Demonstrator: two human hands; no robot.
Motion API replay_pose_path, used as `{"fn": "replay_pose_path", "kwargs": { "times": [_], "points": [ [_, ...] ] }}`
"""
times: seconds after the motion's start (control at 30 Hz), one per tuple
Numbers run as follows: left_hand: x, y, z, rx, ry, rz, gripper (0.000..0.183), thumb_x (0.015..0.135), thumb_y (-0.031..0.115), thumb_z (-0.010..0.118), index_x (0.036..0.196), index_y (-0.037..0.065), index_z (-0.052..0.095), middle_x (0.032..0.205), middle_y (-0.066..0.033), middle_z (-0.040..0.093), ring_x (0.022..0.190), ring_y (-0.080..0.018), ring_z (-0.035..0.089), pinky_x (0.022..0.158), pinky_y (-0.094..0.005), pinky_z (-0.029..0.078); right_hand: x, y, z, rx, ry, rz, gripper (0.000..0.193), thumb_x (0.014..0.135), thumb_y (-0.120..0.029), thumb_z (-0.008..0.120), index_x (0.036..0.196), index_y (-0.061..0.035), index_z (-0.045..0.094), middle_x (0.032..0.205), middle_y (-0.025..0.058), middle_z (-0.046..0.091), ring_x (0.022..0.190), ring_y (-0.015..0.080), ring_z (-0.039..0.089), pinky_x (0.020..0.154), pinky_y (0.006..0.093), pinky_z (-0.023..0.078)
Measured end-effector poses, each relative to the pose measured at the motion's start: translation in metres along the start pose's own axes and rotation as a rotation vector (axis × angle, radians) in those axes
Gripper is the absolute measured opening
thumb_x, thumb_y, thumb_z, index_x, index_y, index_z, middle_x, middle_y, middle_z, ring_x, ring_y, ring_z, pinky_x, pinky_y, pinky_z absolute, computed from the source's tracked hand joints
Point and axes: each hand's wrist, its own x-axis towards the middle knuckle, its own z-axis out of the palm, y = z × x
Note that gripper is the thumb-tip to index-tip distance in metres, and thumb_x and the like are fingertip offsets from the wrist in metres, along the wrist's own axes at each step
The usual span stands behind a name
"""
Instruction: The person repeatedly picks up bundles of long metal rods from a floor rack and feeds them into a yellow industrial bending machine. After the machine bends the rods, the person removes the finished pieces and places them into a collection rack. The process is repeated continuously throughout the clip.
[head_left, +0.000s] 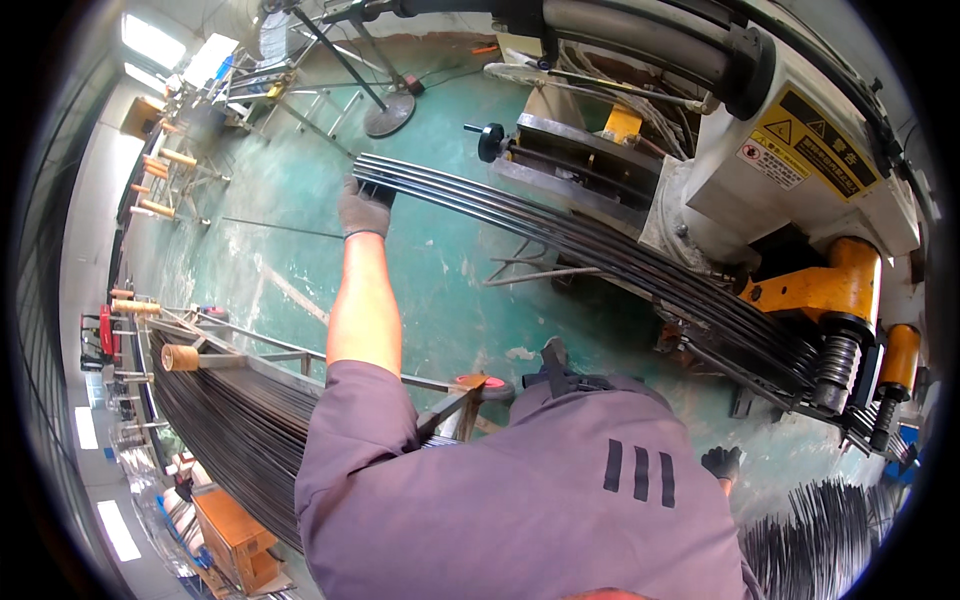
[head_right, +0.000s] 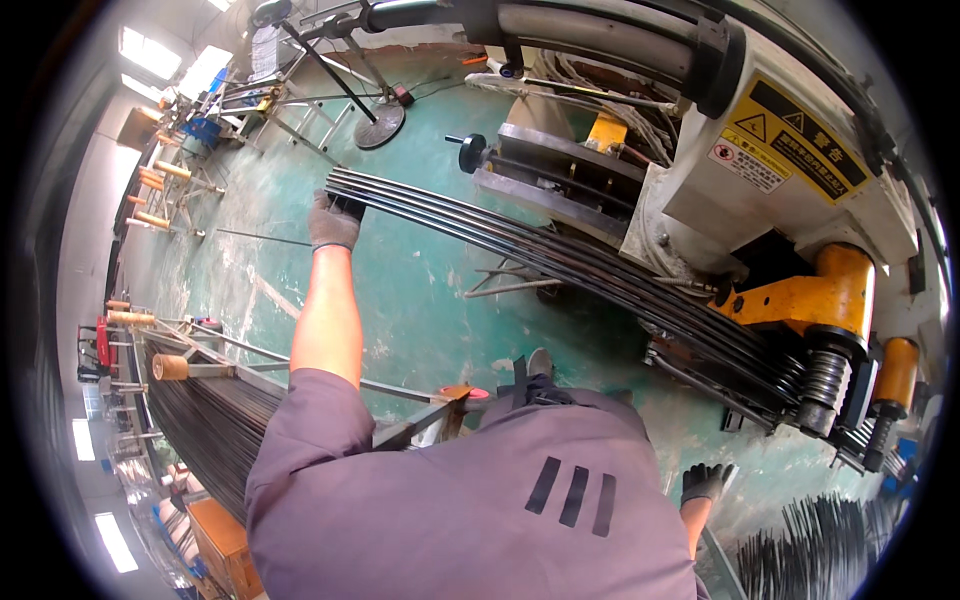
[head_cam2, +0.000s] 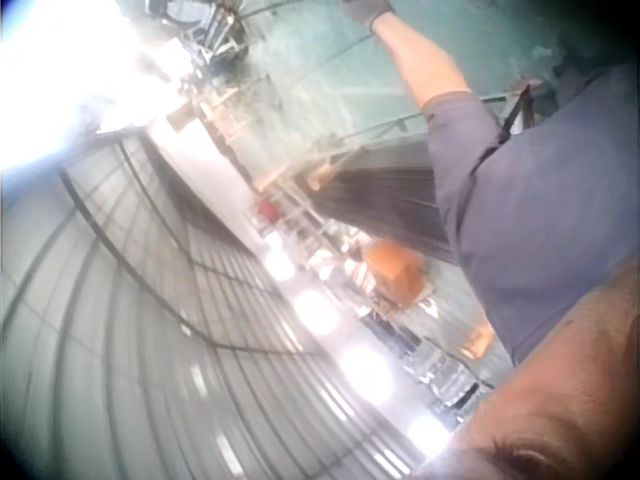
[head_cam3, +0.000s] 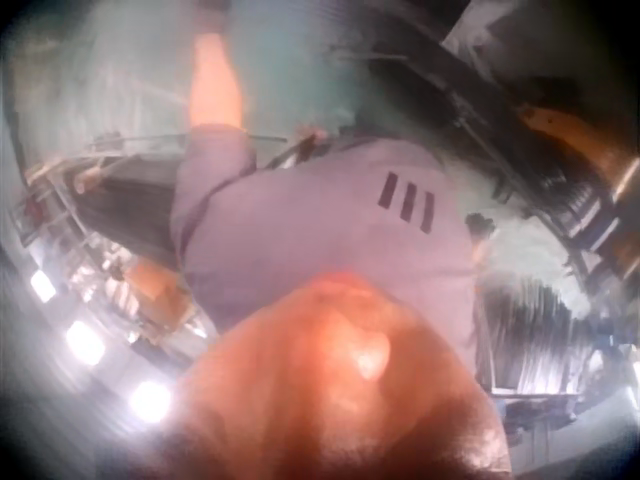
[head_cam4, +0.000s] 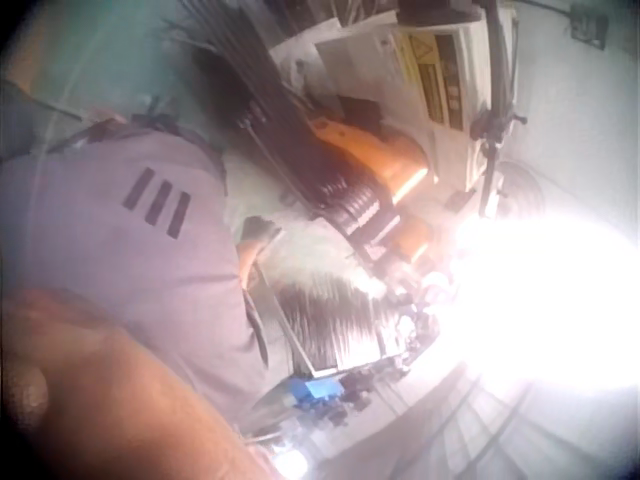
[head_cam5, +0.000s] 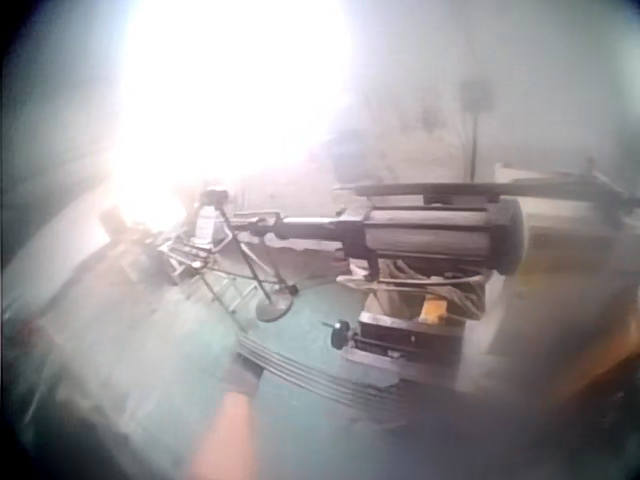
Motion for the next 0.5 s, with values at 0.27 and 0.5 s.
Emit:
{"fn": "replay_pose_path", "kwargs": {
  "times": [0.27,0.5],
  "points": [
    [0.043,0.023,-0.007,0.252,-0.182,0.035,0.038,0.102,0.039,0.044,0.117,0.007,0.058,0.108,-0.0106,0.065,0.098,-0.0280,0.064,0.087,-0.0478,0.053,-0.019,0.037,0.000,-0.162,-0.076,0.034,0.036,0.093,-0.043,0.057,0.113,-0.0125,0.051,0.101,0.0074,0.053,0.090,0.0254,0.048,0.077,0.0415,0.037],
    [0.037,0.037,-0.021,0.416,-0.342,-0.188,0.052,0.103,0.047,0.031,0.134,0.010,0.050,0.137,-0.0158,0.053,0.128,-0.0343,0.048,0.108,-0.0553,0.036,-0.029,0.027,0.020,-0.183,-0.084,-0.040,0.023,0.094,-0.036,0.060,0.101,-0.0145,0.056,0.082,0.0058,0.059,0.070,0.0246,0.056,0.062,0.0402,0.046]
  ]
}}
